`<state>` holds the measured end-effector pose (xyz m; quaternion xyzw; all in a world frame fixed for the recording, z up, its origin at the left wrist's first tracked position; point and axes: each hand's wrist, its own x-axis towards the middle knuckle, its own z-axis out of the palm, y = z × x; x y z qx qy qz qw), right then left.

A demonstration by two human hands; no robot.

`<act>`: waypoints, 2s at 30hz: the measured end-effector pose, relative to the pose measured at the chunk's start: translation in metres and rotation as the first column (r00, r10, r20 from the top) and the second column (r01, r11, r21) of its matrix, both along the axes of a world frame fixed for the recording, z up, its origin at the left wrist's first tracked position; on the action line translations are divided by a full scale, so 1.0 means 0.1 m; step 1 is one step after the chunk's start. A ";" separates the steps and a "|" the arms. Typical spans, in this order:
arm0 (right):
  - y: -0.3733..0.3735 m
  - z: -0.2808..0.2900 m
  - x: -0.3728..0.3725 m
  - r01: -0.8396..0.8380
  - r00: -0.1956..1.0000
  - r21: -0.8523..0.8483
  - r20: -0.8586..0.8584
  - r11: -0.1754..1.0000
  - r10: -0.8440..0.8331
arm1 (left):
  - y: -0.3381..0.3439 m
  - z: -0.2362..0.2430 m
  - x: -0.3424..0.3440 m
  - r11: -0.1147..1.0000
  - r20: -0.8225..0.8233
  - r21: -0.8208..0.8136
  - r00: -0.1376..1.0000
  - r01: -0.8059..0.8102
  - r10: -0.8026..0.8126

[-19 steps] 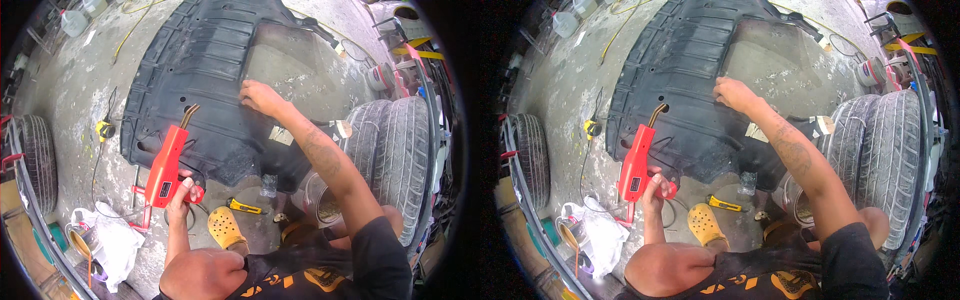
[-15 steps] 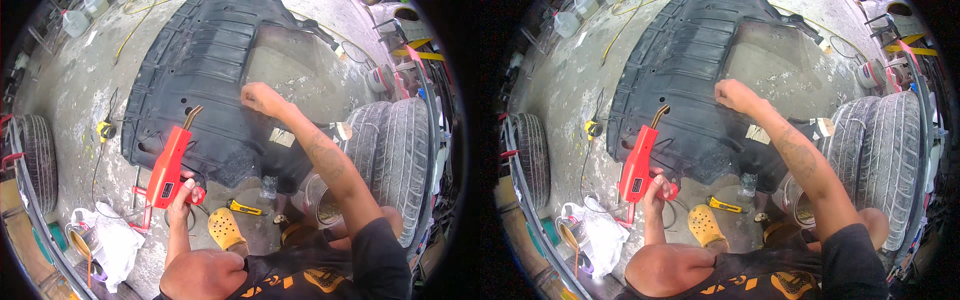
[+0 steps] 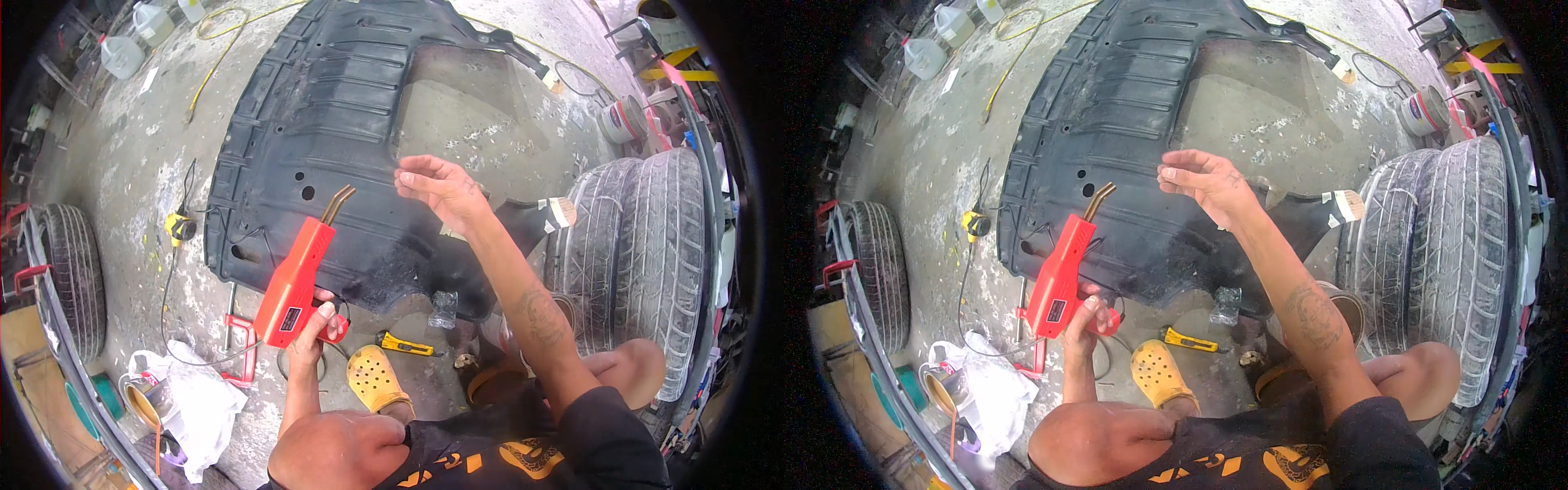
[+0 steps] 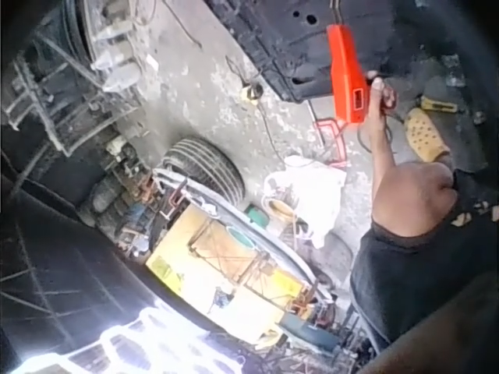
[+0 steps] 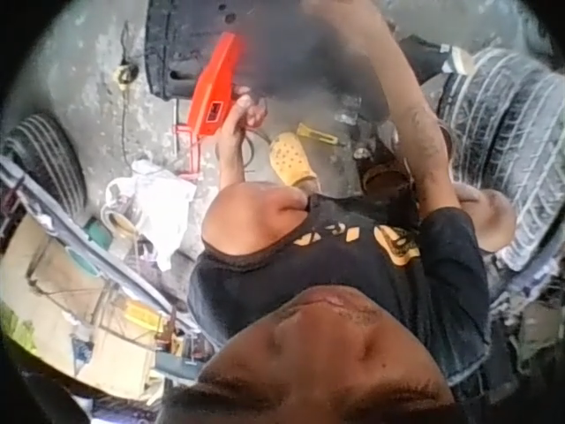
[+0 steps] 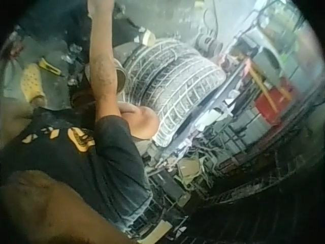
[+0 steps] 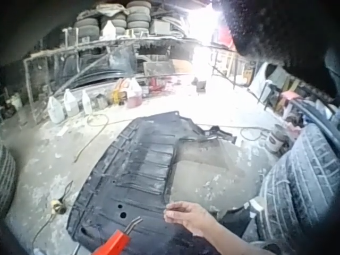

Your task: Repairing a crack in an automotive plastic splash guard using a heat stapler tool.

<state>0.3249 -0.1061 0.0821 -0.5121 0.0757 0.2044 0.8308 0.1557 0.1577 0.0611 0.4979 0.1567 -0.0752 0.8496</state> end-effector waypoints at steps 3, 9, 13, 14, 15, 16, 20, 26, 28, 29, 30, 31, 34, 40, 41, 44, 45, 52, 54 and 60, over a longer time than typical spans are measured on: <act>0.05 0.10 -0.02 0.027 0.999 0.012 -0.046 1.000 -0.027 | -0.04 0.04 -0.01 0.999 -0.020 0.009 0.999 0.041 -0.040; 0.45 0.11 -0.45 -0.228 0.969 -0.041 -0.103 0.973 0.223 | -0.13 0.16 0.06 0.977 0.043 0.177 0.993 -0.120 0.114; 0.56 0.22 -0.68 -0.303 0.951 -0.196 -0.118 0.933 0.284 | -0.29 0.27 0.24 0.938 0.101 0.299 0.983 -0.176 0.152; 0.62 0.21 -0.72 -0.290 0.956 -0.180 -0.096 0.940 0.277 | -0.27 0.26 0.25 0.930 0.125 0.327 0.983 -0.169 0.134; 0.67 0.20 -0.76 -0.297 0.954 -0.174 -0.101 0.939 0.284 | -0.26 0.25 0.25 0.923 0.150 0.351 0.982 -0.160 0.113; 0.71 0.20 -0.79 -0.320 0.947 -0.194 -0.099 0.927 0.306 | -0.25 0.21 0.23 0.940 0.145 0.289 0.979 -0.183 0.146; 0.75 0.19 -0.84 -0.368 0.929 -0.255 -0.083 0.894 0.360 | -0.23 0.16 0.17 0.958 0.086 0.239 0.987 -0.155 0.138; 0.64 0.17 -0.90 -0.404 0.894 -0.248 0.094 0.880 0.437 | -0.26 0.17 0.17 0.982 0.043 0.070 0.984 -0.177 0.175; 0.59 0.16 -0.87 -0.388 0.866 -0.289 0.213 0.875 0.453 | -0.26 0.18 0.16 0.992 -0.004 -0.021 0.992 -0.128 0.127; 0.55 0.15 -0.82 -0.334 0.771 -0.438 0.383 0.835 0.509 | -0.25 0.17 0.16 0.991 -0.006 -0.022 0.991 -0.130 0.130; 0.52 0.15 -0.79 -0.243 0.635 -0.565 0.522 0.788 0.570 | -0.26 0.16 0.17 0.993 0.001 -0.041 0.994 -0.110 0.110; 0.51 0.16 -0.78 -0.245 0.634 -0.567 0.520 0.787 0.572 | -0.26 0.16 0.17 0.994 0.009 -0.061 0.996 -0.090 0.091; 0.53 0.16 -0.73 -0.220 0.592 -0.560 0.574 0.799 0.566 | -0.26 0.23 0.22 0.996 0.004 -0.047 0.997 -0.081 0.081; 0.68 0.30 -0.72 -0.213 0.581 -0.534 0.604 0.818 0.545 | -0.03 0.34 0.03 0.972 -0.077 0.233 0.997 -0.012 0.031; 0.56 0.40 -0.67 -0.135 0.584 -0.583 0.607 0.801 0.540 | -0.12 0.33 0.08 0.973 0.035 0.227 0.999 -0.039 0.032; 0.08 0.47 -0.55 -0.009 0.723 -0.561 0.568 0.827 0.394 | -0.31 0.34 0.13 0.998 0.084 0.053 0.996 0.036 -0.040; -0.02 0.44 -0.50 0.009 0.775 -0.522 0.543 0.853 0.324 | -0.28 0.30 0.10 0.995 0.106 0.034 0.990 0.094 -0.097; -0.47 0.55 -0.13 0.119 0.761 -0.485 0.605 0.866 0.234 | -0.17 0.33 0.01 0.988 0.022 0.027 0.988 0.154 -0.154; -0.36 0.62 -0.08 0.111 0.787 -0.483 0.577 0.868 0.221 | -0.05 0.18 0.00 0.981 0.038 0.007 0.980 0.195 -0.195; -0.10 0.88 -0.08 -0.016 0.686 -0.454 0.644 0.891 0.340 | 0.25 -0.09 -0.08 0.974 0.227 -0.071 0.954 0.217 -0.196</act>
